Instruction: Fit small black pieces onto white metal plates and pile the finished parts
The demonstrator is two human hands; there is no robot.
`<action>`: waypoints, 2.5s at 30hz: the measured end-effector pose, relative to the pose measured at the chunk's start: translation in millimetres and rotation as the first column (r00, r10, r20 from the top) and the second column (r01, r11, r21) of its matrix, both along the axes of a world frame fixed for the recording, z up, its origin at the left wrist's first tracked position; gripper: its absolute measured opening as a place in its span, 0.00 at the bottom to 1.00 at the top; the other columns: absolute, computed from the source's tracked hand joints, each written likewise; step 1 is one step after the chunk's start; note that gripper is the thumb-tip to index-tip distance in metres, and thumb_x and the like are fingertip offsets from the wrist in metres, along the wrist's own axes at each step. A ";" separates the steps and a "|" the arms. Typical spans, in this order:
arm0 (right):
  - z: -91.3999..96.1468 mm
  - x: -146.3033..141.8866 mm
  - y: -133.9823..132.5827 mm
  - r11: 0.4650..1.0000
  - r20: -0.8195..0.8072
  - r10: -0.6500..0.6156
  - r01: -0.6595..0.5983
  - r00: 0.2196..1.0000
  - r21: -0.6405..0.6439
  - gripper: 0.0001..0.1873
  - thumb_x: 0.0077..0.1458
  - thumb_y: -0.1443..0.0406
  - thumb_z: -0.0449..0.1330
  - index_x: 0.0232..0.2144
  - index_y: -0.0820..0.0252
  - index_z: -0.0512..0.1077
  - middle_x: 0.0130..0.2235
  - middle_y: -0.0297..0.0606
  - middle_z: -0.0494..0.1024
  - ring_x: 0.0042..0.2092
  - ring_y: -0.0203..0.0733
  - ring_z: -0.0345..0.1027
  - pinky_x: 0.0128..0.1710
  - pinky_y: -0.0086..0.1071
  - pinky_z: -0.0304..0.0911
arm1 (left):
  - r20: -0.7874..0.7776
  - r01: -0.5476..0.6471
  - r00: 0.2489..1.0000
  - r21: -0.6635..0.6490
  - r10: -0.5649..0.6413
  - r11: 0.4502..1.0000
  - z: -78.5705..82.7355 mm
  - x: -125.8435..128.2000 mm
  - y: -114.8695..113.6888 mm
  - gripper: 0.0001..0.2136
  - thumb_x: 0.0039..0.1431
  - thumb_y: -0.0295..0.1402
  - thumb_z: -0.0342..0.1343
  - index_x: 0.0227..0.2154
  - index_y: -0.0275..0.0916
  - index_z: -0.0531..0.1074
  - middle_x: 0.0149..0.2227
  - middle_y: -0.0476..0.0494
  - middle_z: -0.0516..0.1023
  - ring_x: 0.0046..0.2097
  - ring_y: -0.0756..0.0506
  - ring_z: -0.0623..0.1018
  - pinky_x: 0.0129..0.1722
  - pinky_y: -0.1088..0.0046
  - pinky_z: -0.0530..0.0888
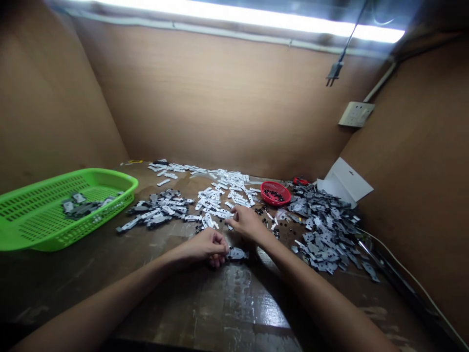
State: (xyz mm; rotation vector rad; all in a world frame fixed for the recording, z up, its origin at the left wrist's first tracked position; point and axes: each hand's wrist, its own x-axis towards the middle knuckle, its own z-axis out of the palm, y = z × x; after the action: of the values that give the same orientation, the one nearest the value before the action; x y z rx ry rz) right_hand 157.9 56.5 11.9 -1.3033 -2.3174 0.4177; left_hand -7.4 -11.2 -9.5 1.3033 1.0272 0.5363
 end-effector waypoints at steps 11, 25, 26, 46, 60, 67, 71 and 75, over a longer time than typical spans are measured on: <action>11.9 17.4 -0.9 0.996 -0.071 -0.040 0.045 0.997 0.076 0.14 0.49 0.68 0.53 0.40 0.60 0.70 0.33 0.38 0.75 0.33 0.38 0.67 0.33 0.29 0.59 | 0.025 -0.047 0.999 -0.015 0.047 0.999 2.2 -2.8 2.5 0.11 0.43 0.37 0.57 0.23 0.31 0.71 0.22 0.41 0.76 0.23 0.48 0.76 0.19 0.78 0.69; 13.7 53.4 -39.3 0.976 -0.548 -0.172 0.069 0.819 -0.205 0.12 0.47 0.60 0.58 0.31 0.62 0.72 0.28 0.37 0.74 0.28 0.37 0.67 0.28 0.30 0.62 | -0.013 -0.176 0.984 -0.066 0.175 0.982 7.1 1.8 5.2 0.14 0.43 0.40 0.58 0.25 0.32 0.69 0.23 0.42 0.76 0.22 0.50 0.75 0.19 0.80 0.67; 13.1 51.6 -40.7 0.966 -0.566 -0.169 0.022 0.807 -0.257 0.11 0.47 0.60 0.58 0.30 0.63 0.72 0.27 0.36 0.74 0.27 0.36 0.66 0.27 0.29 0.62 | -0.016 -0.181 0.983 -0.066 0.180 0.981 7.2 2.0 5.4 0.14 0.43 0.40 0.58 0.25 0.32 0.69 0.23 0.43 0.75 0.22 0.51 0.75 0.19 0.80 0.67; -16.2 33.9 -45.2 0.898 -0.598 -0.314 0.026 0.738 -0.439 0.07 0.41 0.64 0.61 0.23 0.64 0.71 0.19 0.34 0.71 0.20 0.33 0.62 0.19 0.25 0.56 | 0.009 -0.185 0.982 -0.063 0.186 0.981 2.6 0.6 6.4 0.12 0.46 0.37 0.56 0.25 0.31 0.70 0.23 0.41 0.76 0.22 0.51 0.75 0.19 0.81 0.67; -11.3 34.4 -44.9 0.885 -0.604 -0.364 0.061 0.709 -0.462 0.12 0.40 0.61 0.63 0.26 0.66 0.75 0.25 0.39 0.75 0.26 0.36 0.65 0.26 0.28 0.60 | 0.066 -0.255 0.964 -0.060 0.259 0.965 4.0 1.5 5.4 0.12 0.48 0.38 0.57 0.26 0.31 0.69 0.24 0.43 0.75 0.22 0.53 0.74 0.21 0.81 0.68; -13.6 37.2 -45.4 0.731 -0.628 -0.444 -0.147 0.639 -0.667 0.17 0.42 0.56 0.62 0.30 0.66 0.72 0.17 0.29 0.63 0.16 0.26 0.49 0.13 0.22 0.45 | 0.104 -0.274 0.959 0.097 0.264 0.957 11.7 5.5 2.6 0.13 0.48 0.40 0.57 0.25 0.33 0.67 0.22 0.44 0.74 0.22 0.52 0.74 0.22 0.80 0.69; -14.6 39.7 -44.5 0.639 -0.624 -0.438 -0.265 0.647 -0.722 0.18 0.43 0.54 0.61 0.27 0.65 0.69 0.15 0.25 0.58 0.15 0.25 0.45 0.12 0.21 0.40 | 0.130 -0.265 0.960 0.146 0.247 0.953 13.1 5.1 0.5 0.13 0.49 0.41 0.56 0.26 0.33 0.67 0.22 0.45 0.74 0.22 0.52 0.74 0.22 0.79 0.69; -19.2 37.8 -43.1 0.679 -0.666 -0.379 -0.296 0.642 -0.672 0.17 0.44 0.54 0.60 0.26 0.64 0.66 0.16 0.24 0.58 0.15 0.24 0.44 0.12 0.21 0.39 | 0.133 -0.274 0.958 0.167 0.254 0.947 10.5 5.0 -0.5 0.13 0.50 0.40 0.56 0.26 0.33 0.67 0.22 0.45 0.74 0.22 0.52 0.74 0.22 0.79 0.69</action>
State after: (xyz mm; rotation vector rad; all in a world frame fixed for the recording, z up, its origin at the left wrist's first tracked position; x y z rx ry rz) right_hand 195.7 13.4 -7.3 -1.1153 -1.3353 1.6880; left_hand -2.4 -11.7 1.0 1.2877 1.0867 0.9170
